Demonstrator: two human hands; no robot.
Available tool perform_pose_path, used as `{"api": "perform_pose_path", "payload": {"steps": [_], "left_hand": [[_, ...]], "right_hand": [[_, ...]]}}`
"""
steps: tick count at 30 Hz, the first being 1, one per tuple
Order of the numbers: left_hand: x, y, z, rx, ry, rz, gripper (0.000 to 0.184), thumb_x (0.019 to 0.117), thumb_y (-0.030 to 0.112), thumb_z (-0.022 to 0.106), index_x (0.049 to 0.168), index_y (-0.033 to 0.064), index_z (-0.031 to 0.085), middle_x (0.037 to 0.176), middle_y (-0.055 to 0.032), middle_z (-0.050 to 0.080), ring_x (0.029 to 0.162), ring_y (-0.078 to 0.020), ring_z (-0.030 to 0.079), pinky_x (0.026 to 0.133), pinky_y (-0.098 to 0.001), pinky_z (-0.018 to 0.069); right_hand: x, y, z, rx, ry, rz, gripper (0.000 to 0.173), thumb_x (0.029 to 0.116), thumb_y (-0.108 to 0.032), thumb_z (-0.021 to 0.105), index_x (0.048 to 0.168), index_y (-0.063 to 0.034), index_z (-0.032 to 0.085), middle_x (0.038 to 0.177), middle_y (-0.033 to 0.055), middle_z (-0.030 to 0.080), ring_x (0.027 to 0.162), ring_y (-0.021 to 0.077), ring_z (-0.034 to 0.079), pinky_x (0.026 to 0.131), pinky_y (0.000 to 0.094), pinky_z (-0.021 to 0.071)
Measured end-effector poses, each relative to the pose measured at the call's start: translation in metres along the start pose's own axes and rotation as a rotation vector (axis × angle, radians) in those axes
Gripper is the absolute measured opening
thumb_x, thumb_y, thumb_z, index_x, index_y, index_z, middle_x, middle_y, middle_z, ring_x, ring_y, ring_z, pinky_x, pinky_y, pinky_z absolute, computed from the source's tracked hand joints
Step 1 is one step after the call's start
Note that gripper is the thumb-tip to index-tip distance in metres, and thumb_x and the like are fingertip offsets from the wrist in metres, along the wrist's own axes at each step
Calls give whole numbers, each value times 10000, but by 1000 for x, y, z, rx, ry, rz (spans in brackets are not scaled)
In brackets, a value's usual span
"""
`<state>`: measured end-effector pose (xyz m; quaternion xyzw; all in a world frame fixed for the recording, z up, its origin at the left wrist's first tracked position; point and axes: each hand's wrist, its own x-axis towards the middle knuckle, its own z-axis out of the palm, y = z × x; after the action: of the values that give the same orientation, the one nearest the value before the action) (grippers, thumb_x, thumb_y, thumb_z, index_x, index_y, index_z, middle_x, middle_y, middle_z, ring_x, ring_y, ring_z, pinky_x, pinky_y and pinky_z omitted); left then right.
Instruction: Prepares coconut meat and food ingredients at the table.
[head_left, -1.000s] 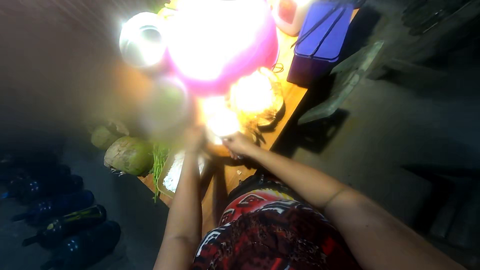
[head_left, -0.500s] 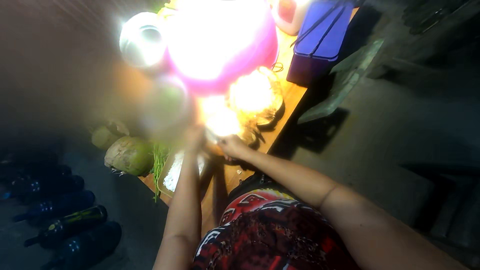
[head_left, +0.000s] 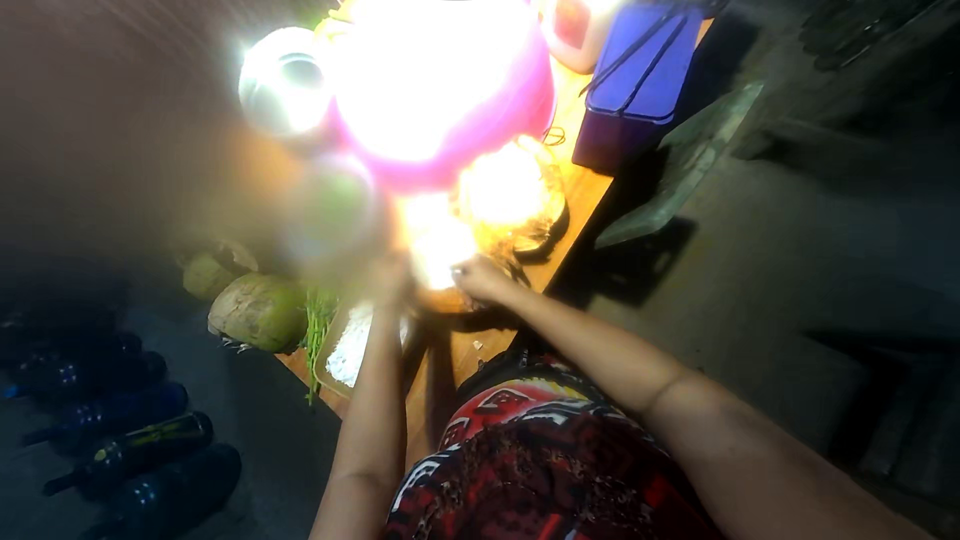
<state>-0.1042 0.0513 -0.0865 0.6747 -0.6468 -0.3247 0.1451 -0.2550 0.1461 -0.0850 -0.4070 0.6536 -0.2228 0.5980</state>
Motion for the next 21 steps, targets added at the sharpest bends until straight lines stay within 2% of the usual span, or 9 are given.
{"api": "perform_pose_path", "payload": {"steps": [3, 6, 9, 11, 13, 17, 21], "left_hand": [[-8, 3, -2, 98, 1, 79, 243, 1005, 251, 643, 1090, 65, 773, 1057, -177, 744, 1042, -365, 683, 944, -607, 472], [-6, -1, -2, 149, -13, 122, 253, 988, 281, 670, 1091, 75, 774, 1048, -171, 743, 1024, -367, 687, 926, -613, 486], [-2, -2, -1, 196, -32, 154, 235, 958, 278, 716, 1071, 84, 782, 1027, -167, 749, 998, -360, 701, 916, -618, 501], [-2, 0, -3, 216, -38, 183, 210, 964, 226, 694, 1071, 67, 780, 1068, -179, 739, 1027, -374, 690, 927, -627, 489], [-3, -1, -4, 244, -36, 255, 199, 966, 202, 679, 1056, 59, 784, 1139, -168, 720, 1046, -373, 678, 918, -627, 489], [-5, 1, -3, 334, -42, 339, 171, 950, 174, 682, 999, 50, 788, 1154, -166, 711, 1009, -370, 678, 881, -619, 498], [-3, 3, -2, 400, -59, 322, 171, 933, 196, 712, 1015, 63, 782, 1180, -186, 688, 1090, -389, 649, 926, -619, 488]], "right_hand": [[11, -8, 2, 41, 46, 31, 362, 1105, -178, 446, 1412, -51, 588, 786, 146, 663, 539, 162, 608, 560, 325, 550], [20, -8, 13, 63, 29, 23, 340, 1092, -172, 450, 1353, -22, 608, 743, 132, 658, 522, 151, 620, 546, 316, 562], [12, -7, 11, -2, -56, 11, 315, 1093, -198, 459, 1259, -14, 653, 711, 110, 636, 516, 144, 593, 527, 313, 532], [5, -8, 2, -41, -123, 30, 323, 1104, -209, 456, 1277, -31, 662, 756, 100, 638, 544, 138, 584, 547, 309, 526], [5, -7, -6, -7, -72, 51, 298, 1097, -183, 459, 1232, -8, 660, 766, 103, 633, 550, 137, 592, 556, 307, 537], [14, -12, 2, 73, 20, 61, 322, 1094, -164, 442, 1308, -6, 623, 801, 143, 660, 571, 165, 628, 582, 330, 562], [12, -11, 9, -42, -71, 11, 328, 1098, -190, 436, 1278, -4, 637, 735, 123, 642, 537, 157, 607, 555, 327, 549]]}}
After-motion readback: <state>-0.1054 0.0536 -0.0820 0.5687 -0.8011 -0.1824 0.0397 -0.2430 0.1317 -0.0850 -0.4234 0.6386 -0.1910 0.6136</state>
